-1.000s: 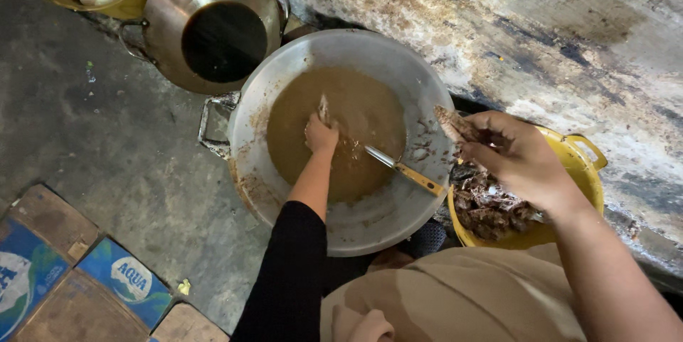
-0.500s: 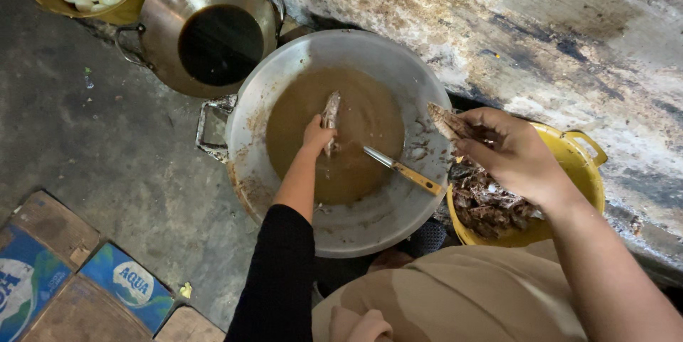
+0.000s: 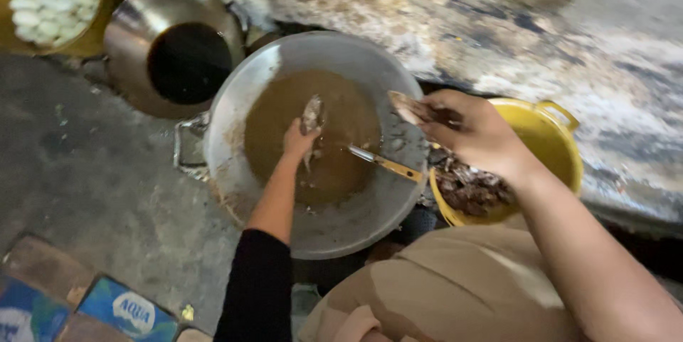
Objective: The person cleans fish by hand, removing scales and internal parts over a yellow bucket. They repeatedly dip the fish into a large metal basin of water to rinse them before placing the cleaned fish into a white tray.
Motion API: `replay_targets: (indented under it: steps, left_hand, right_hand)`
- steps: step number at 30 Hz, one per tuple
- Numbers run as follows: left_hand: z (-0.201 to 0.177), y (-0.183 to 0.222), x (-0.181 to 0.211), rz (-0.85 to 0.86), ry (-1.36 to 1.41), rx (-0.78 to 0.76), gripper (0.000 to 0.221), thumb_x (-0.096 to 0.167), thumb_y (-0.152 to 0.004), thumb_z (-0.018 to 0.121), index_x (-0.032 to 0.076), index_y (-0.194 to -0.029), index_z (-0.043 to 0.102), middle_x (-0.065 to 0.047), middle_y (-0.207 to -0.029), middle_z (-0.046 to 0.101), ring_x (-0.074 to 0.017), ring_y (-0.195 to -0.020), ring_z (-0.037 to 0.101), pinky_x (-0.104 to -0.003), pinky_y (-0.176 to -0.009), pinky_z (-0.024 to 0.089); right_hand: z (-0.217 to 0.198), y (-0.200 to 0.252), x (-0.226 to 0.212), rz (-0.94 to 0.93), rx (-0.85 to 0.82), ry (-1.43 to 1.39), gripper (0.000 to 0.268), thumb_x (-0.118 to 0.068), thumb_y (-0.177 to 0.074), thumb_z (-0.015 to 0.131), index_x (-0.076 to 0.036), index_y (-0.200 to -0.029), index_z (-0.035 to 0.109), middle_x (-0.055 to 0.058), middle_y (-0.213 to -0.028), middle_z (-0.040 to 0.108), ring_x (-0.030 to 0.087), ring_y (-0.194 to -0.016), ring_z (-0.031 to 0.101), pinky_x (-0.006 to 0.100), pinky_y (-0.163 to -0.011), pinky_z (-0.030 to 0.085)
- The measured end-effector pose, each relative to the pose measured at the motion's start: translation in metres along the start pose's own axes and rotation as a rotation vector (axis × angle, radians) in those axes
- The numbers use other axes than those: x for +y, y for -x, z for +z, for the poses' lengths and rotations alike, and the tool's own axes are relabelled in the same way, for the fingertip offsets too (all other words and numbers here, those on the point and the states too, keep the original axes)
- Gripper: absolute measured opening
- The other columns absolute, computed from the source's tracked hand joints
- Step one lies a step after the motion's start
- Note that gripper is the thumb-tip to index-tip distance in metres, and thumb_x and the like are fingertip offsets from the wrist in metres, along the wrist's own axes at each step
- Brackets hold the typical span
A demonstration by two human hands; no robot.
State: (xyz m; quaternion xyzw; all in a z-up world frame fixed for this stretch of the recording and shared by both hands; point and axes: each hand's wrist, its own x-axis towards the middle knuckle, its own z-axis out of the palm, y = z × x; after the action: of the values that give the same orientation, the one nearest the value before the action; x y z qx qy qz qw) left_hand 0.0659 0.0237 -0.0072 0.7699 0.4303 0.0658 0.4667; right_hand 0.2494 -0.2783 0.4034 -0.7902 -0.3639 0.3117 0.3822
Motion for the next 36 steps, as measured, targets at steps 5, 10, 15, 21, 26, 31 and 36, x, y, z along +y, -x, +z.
replay_targets:
  steps: [5, 10, 15, 21, 26, 31, 36]
  left_hand:
    - [-0.026, 0.005, 0.027, 0.195, -0.008, -0.010, 0.063, 0.038, -0.081, 0.084, 0.001, -0.125, 0.059, -0.023, -0.116, 0.070, -0.0377, -0.109, 0.067, -0.045, -0.092, 0.051]
    - [-0.042, 0.001, 0.051, 0.293, -0.243, -0.065, 0.059, 0.041, -0.089, 0.082, -0.002, -0.124, 0.062, -0.025, -0.125, 0.065, -0.0413, -0.121, 0.061, -0.047, -0.105, 0.049]
    - [-0.043, -0.002, 0.079, 0.468, -0.180, -0.047, 0.076, 0.042, -0.088, 0.082, -0.009, -0.135, 0.052, -0.031, -0.139, 0.051, -0.0454, -0.127, 0.049, -0.049, -0.101, 0.041]
    - [-0.042, 0.029, 0.141, 0.479, -0.086, -0.117, 0.065, 0.040, -0.086, 0.083, -0.005, -0.128, 0.060, -0.025, -0.130, 0.062, -0.0367, -0.122, 0.059, -0.044, -0.104, 0.047]
    - [-0.042, 0.058, 0.188, 0.371, 0.050, -0.217, 0.056, 0.035, -0.085, 0.082, 0.000, -0.125, 0.062, -0.016, -0.115, 0.071, -0.0269, -0.104, 0.068, -0.039, -0.092, 0.051]
    - [-0.041, 0.077, 0.213, 0.375, 0.099, -0.285, 0.055, 0.034, -0.085, 0.081, 0.002, -0.128, 0.064, -0.014, -0.113, 0.072, -0.0251, -0.102, 0.066, -0.036, -0.092, 0.052]
    - [-0.037, 0.090, 0.236, 0.384, 0.087, -0.402, 0.058, 0.034, -0.084, 0.083, 0.005, -0.130, 0.063, -0.010, -0.117, 0.071, -0.0199, -0.106, 0.066, -0.035, -0.092, 0.051]
  right_hand:
    - [-0.001, -0.006, 0.008, -0.149, 0.078, -0.029, 0.033, -0.014, -0.089, 0.074, -0.004, -0.120, 0.067, 0.010, -0.104, 0.075, 0.016, -0.095, 0.069, 0.032, -0.086, 0.055]
    - [-0.006, -0.010, 0.005, -0.157, 0.135, 0.075, 0.031, -0.012, -0.087, 0.074, -0.002, -0.116, 0.069, 0.015, -0.098, 0.074, 0.021, -0.087, 0.070, 0.035, -0.080, 0.054]
    - [-0.011, -0.011, -0.003, -0.232, 0.203, 0.016, 0.032, -0.010, -0.085, 0.074, -0.001, -0.115, 0.069, 0.015, -0.097, 0.075, 0.022, -0.085, 0.072, 0.036, -0.078, 0.056]
    - [-0.010, -0.010, -0.011, -0.350, 0.253, -0.016, 0.029, -0.006, -0.085, 0.071, 0.000, -0.114, 0.069, 0.016, -0.099, 0.076, 0.022, -0.089, 0.075, 0.035, -0.082, 0.058]
    - [-0.010, -0.008, -0.013, -0.363, 0.245, -0.007, 0.029, -0.005, -0.084, 0.070, 0.000, -0.112, 0.069, 0.017, -0.097, 0.076, 0.023, -0.089, 0.076, 0.036, -0.082, 0.058]
    - [-0.019, -0.005, 0.004, -0.415, 0.247, 0.098, 0.028, -0.006, -0.083, 0.072, 0.000, -0.111, 0.070, 0.017, -0.096, 0.074, 0.023, -0.086, 0.073, 0.037, -0.079, 0.057]
    - [-0.019, -0.011, 0.028, 0.066, 0.147, -0.229, 0.030, -0.014, -0.089, 0.065, -0.004, -0.117, 0.067, 0.011, -0.084, 0.072, 0.017, -0.072, 0.069, 0.035, -0.067, 0.053]
